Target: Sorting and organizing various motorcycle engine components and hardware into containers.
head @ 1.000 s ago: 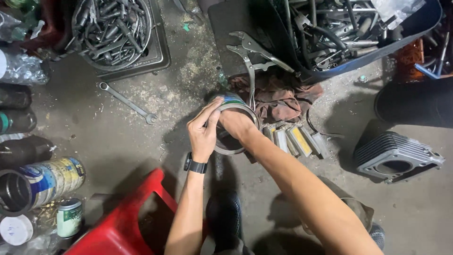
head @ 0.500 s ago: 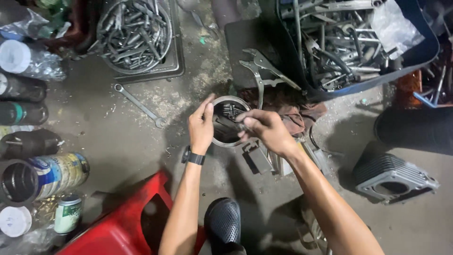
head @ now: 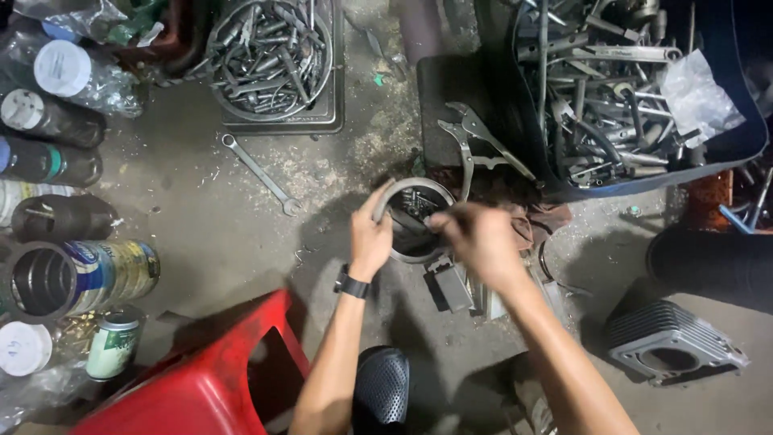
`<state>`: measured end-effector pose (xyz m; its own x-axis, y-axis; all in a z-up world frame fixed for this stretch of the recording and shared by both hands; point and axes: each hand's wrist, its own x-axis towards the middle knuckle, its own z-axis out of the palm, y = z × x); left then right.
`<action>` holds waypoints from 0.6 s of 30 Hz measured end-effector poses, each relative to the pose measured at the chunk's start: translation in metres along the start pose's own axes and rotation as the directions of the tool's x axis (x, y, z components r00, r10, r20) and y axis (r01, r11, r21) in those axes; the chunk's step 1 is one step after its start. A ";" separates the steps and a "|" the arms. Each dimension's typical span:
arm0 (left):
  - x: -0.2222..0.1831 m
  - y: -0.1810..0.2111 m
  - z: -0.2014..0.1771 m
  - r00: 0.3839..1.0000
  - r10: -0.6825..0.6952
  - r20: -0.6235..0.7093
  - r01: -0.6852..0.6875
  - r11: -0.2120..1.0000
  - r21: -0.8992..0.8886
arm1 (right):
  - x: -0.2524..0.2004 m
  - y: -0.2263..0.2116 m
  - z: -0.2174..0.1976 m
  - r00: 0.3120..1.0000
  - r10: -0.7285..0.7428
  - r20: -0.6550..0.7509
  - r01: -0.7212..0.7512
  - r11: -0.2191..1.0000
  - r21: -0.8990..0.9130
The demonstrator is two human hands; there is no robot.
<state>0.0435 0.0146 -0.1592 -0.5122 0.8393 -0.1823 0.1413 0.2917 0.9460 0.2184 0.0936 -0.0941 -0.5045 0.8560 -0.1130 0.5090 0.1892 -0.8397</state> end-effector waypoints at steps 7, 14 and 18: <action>-0.039 0.002 0.016 0.965 0.259 -0.039 -0.259 0.966 0.008 | 0.036 0.157 0.143 0.879 -0.368 0.302 0.474 0.616 -0.629; -0.052 0.002 0.026 0.938 0.345 -0.035 -0.343 0.938 0.052 | 0.026 0.153 0.143 0.909 0.057 0.414 0.266 0.685 -0.678; -0.036 0.002 0.017 0.967 0.243 -0.072 -0.243 0.970 0.015 | 0.006 0.045 0.085 0.949 0.122 0.291 0.121 0.710 -0.694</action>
<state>0.0765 -0.0073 -0.1556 -0.5217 0.8500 0.0727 0.2744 0.0865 0.9577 0.1787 0.0663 -0.1782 -0.6194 0.6955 -0.3642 0.7840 0.5719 -0.2415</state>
